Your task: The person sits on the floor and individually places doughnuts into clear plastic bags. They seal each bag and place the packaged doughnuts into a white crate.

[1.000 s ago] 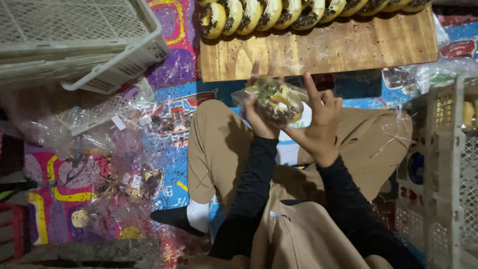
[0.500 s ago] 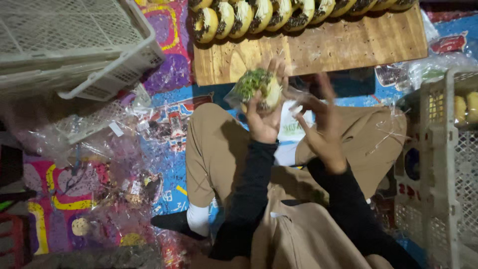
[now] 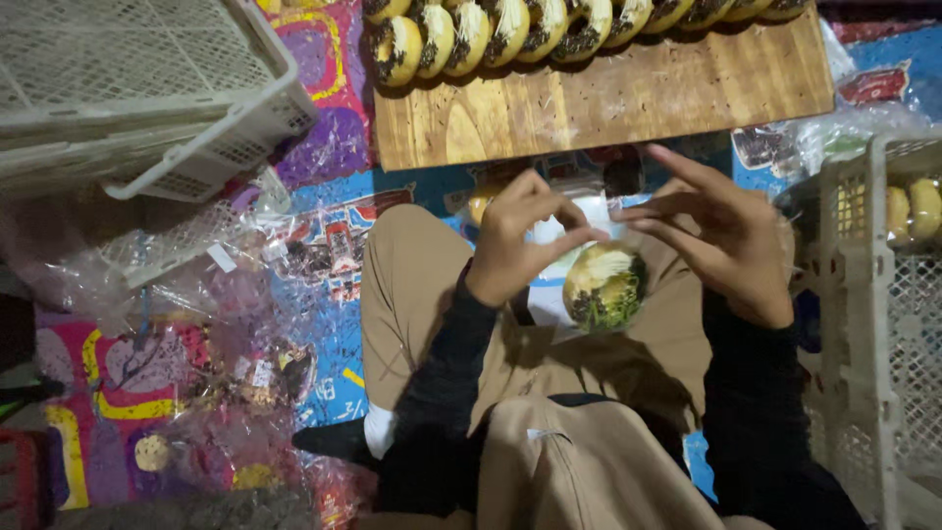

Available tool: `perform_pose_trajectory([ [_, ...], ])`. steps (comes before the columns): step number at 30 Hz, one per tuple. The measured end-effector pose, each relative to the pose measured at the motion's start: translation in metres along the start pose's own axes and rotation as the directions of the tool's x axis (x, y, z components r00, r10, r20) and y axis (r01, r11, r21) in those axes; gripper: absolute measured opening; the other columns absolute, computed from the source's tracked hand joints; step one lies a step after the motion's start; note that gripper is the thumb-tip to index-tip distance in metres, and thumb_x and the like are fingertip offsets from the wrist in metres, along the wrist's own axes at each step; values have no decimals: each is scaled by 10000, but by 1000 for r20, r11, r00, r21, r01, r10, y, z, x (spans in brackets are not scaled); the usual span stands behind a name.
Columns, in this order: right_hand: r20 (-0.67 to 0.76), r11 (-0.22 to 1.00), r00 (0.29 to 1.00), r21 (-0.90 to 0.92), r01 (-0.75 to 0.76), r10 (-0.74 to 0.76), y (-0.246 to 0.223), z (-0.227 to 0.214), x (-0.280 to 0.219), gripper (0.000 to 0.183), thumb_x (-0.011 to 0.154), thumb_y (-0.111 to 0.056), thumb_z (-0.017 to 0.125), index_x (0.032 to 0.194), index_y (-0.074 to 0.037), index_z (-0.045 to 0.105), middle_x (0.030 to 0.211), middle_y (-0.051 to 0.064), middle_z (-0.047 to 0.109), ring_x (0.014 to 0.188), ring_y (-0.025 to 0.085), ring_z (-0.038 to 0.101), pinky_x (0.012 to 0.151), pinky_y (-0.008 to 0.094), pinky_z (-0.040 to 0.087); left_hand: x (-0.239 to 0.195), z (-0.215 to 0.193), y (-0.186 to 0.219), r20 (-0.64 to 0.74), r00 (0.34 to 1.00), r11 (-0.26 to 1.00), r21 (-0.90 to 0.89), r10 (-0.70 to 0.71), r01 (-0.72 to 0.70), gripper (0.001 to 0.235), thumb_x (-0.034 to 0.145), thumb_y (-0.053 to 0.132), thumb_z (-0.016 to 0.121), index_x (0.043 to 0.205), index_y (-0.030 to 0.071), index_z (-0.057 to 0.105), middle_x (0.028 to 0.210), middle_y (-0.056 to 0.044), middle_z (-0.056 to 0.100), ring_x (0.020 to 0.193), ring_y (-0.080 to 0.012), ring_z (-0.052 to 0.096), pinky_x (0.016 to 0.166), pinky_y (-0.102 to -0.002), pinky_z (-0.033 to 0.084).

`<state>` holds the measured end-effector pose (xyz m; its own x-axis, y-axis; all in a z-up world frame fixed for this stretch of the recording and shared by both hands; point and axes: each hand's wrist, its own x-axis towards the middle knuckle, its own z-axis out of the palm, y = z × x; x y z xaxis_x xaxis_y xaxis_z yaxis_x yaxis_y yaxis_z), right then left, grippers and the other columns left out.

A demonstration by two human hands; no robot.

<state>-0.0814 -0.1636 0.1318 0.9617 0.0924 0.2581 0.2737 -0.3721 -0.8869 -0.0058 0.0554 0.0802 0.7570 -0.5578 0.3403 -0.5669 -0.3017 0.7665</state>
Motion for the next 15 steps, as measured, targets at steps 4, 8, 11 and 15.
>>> perform_pose_trajectory([
  [4,-9,997,998,-39,64,-65,5,-3,-7,426,935,-32,767,1344,-115,682,988,58,768,751,113,620,663,272,472,-7,-31,38,-106,895,898,136,434,-419,179,946,57,799,1065,2,677,957,-108,688,897,-271,713,755,-374,586],
  [8,70,915,944,-231,330,-323,17,10,-4,317,824,-148,886,1102,-172,735,928,-1,661,815,144,530,693,301,397,-7,-44,57,-93,886,876,233,453,-423,312,854,12,783,1146,-31,681,1037,-155,700,892,-287,713,729,-375,581],
  [11,39,751,915,-558,353,-401,37,21,-5,211,840,-108,842,994,-72,703,938,72,649,967,294,551,858,444,424,-8,-51,55,-141,907,906,218,396,-362,341,884,-31,790,1204,-20,673,1055,-122,684,912,-274,712,755,-374,581],
  [15,28,166,999,-985,35,-45,82,2,-6,235,1079,-148,701,1314,-143,701,1106,86,652,1139,258,593,1239,475,337,-23,-65,36,-209,915,926,231,346,-298,311,795,28,798,1080,82,686,961,-116,673,871,-276,681,714,-385,553],
])
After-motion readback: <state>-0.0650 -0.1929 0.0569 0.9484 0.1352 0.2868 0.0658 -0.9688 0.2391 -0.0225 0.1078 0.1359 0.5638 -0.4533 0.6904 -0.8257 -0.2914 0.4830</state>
